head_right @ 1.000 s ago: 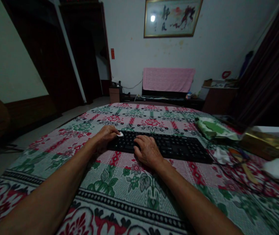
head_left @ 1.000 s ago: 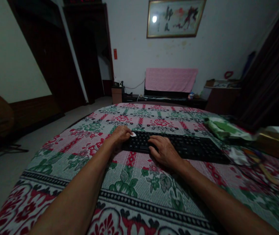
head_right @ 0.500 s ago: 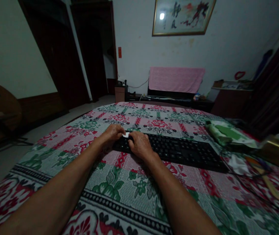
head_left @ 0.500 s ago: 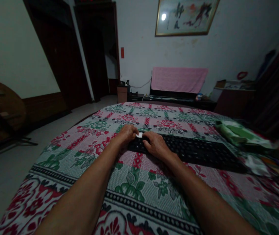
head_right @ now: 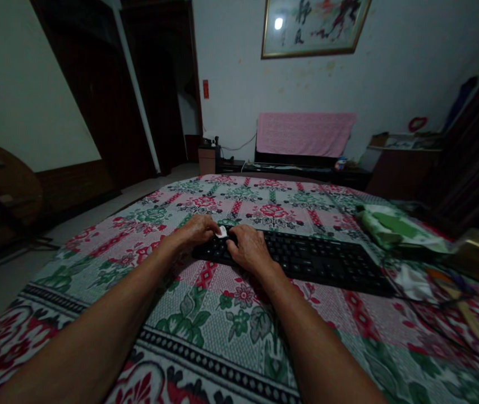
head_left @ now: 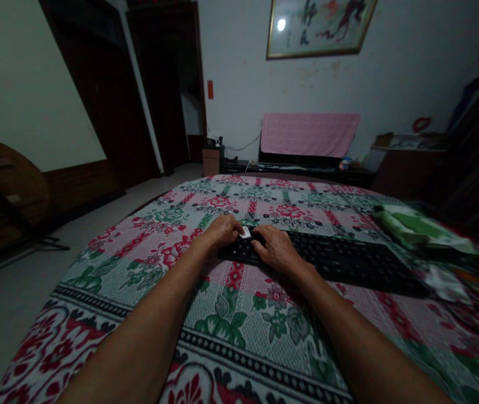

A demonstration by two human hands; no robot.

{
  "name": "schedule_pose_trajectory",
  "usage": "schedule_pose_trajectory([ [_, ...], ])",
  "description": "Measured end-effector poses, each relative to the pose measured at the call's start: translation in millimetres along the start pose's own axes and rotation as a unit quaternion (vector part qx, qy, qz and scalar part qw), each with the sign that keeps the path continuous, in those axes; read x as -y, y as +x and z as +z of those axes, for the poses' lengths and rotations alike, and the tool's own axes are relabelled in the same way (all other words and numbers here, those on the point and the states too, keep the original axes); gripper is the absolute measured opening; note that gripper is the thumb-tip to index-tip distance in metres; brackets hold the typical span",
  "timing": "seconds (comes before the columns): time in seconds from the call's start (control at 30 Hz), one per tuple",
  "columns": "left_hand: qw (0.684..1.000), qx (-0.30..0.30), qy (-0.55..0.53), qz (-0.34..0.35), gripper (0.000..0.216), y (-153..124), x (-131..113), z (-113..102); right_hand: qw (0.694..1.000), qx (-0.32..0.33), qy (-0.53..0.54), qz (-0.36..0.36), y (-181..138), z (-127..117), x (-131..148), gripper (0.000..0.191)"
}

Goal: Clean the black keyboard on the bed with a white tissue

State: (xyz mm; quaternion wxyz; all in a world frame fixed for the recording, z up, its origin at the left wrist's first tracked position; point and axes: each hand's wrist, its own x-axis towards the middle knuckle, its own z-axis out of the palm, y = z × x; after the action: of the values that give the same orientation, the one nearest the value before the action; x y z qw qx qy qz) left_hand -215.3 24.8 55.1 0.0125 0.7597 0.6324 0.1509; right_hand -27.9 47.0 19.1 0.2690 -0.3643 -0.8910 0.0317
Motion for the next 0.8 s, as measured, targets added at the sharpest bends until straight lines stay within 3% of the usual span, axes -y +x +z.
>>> schedule_pose_trajectory([
  [0.17,0.997,0.049,-0.053,-0.01,0.037,-3,3,-4,0.998,-0.031,0.045,-0.027,1,1,4,0.027],
  [0.37,0.978,0.0,-0.207,0.02,0.032,-1,5,0,0.991,-0.065,0.117,-0.025,6,1,15,0.025],
  [0.53,0.937,0.006,-0.349,-0.022,0.038,1,1,-2,0.994,-0.065,0.091,-0.002,11,1,15,0.024],
  [0.7,0.946,-0.073,-0.299,-0.104,0.027,4,11,9,0.994,-0.086,-0.041,0.057,11,-3,4,0.025],
  [0.8,0.966,-0.101,-0.224,-0.083,0.028,5,18,20,0.994,-0.044,-0.092,0.035,8,-7,6,0.021],
])
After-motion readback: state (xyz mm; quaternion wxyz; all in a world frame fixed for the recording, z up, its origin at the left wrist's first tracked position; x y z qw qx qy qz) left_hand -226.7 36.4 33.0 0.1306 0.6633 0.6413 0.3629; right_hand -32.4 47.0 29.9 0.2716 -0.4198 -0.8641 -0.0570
